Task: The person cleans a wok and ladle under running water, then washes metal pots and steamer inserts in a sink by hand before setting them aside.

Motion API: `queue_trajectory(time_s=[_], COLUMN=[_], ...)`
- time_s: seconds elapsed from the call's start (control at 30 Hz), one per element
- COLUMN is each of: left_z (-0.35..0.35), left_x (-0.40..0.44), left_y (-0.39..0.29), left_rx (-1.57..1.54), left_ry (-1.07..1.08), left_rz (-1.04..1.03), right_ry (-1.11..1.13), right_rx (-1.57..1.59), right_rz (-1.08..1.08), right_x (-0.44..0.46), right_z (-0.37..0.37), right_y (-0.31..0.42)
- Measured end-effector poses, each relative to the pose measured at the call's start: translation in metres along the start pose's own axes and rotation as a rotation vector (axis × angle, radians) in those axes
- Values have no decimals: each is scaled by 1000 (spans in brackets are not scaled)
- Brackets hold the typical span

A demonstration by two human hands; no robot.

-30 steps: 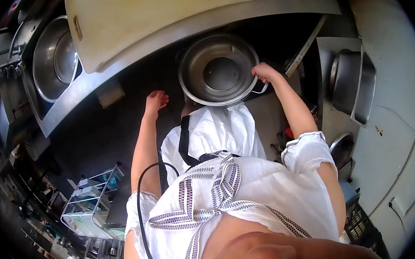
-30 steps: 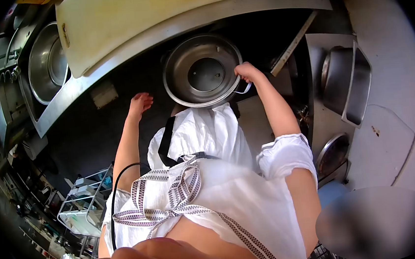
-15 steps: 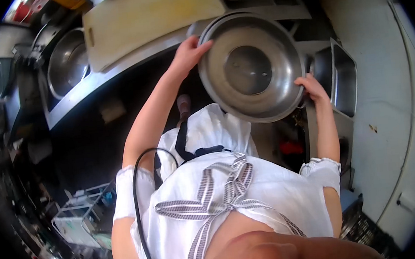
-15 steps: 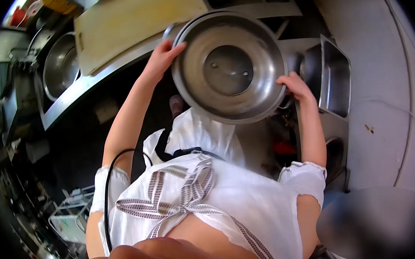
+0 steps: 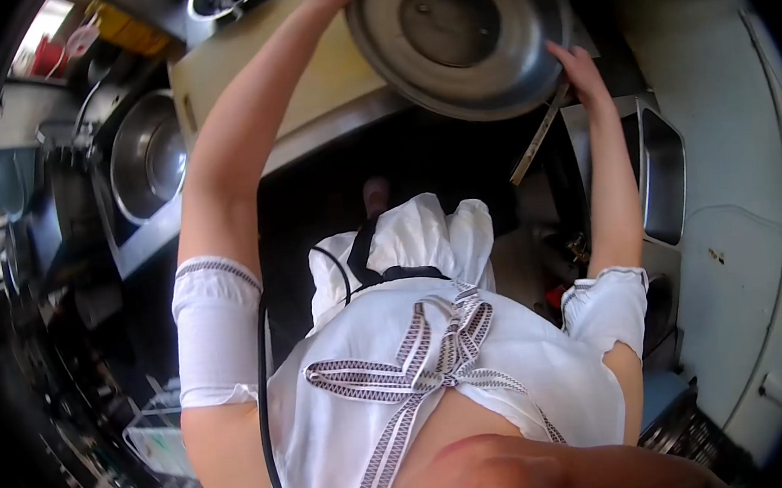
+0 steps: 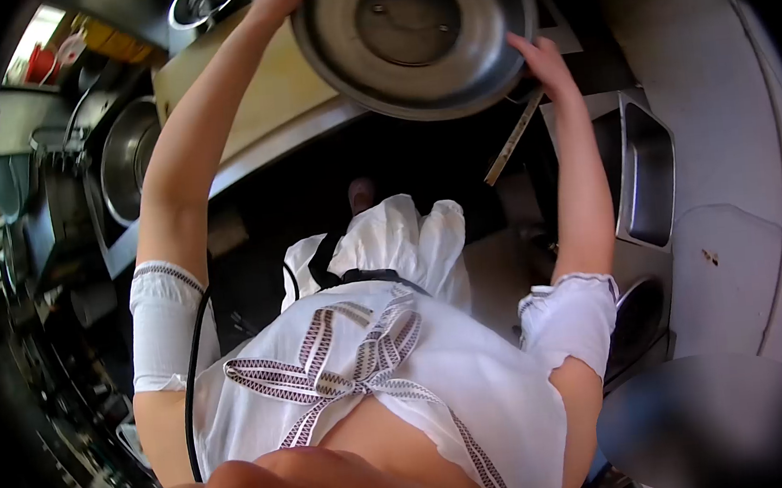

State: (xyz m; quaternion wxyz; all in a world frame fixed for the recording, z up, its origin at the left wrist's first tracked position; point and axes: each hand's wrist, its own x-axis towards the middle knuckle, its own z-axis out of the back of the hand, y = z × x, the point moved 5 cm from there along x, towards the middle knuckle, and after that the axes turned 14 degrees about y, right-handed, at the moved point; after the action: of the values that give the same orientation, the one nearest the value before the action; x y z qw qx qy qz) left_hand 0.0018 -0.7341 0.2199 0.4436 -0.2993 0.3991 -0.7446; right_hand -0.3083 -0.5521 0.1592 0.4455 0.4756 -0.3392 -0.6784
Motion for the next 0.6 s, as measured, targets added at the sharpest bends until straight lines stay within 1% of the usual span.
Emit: queue_trajectory(time_s=[0.03,0.07,0.1,0.13,0.17,0.23,0.27,0.3,0.33,0.37,0.4,0.43,0.47,0.5,0.57,0.6], left_z=[6,12,15,18,21,18,17,16,14,14,13,13,13,12,10,11], left_x=[5,23,44,52,62,70,72,72,72,71,70,72,74,75,74,75], left_y=[-2,17,49,55,68,81,87,91,97,106,115,126,139,146,148,148], left_rx=[-64,111,137,219,246,332,314,296,286,224,165,161,123,85,18,-13], left_ry=[47,0,-17,-83,-64,-9,21,47,54,46,37,45,71,100,107,77], left_rz=[-7,83,62,-18,35,48,95,145,149,172,193,193,178,164,167,153], right_ry=[-26,-4,7,13,4,85,22,-40,-151,-338,-411,-497,-643,-489,-526,-535], right_rx=[-31,-24,-23,-44,28,37,49,113,147,197,-184,-226,-289,-50,320,325], right_rz=[-10,15,81,72,71,-26,6,-73,-73,-152,-278,-470,-460,-937,-971,-977], right_x=[19,34,54,67,71,75,67,62,49,31,17,-18,-38,-53,-80,-73], right_z=[1,-4,-4,-5,-13,-22,-25,-19,-10,-3,19,9,4,-10,-80,-91], right_y=[1,8,1,-1,-2,-14,-20,-43,-66,-86,-147,-180,-244,-360,-282,-279])
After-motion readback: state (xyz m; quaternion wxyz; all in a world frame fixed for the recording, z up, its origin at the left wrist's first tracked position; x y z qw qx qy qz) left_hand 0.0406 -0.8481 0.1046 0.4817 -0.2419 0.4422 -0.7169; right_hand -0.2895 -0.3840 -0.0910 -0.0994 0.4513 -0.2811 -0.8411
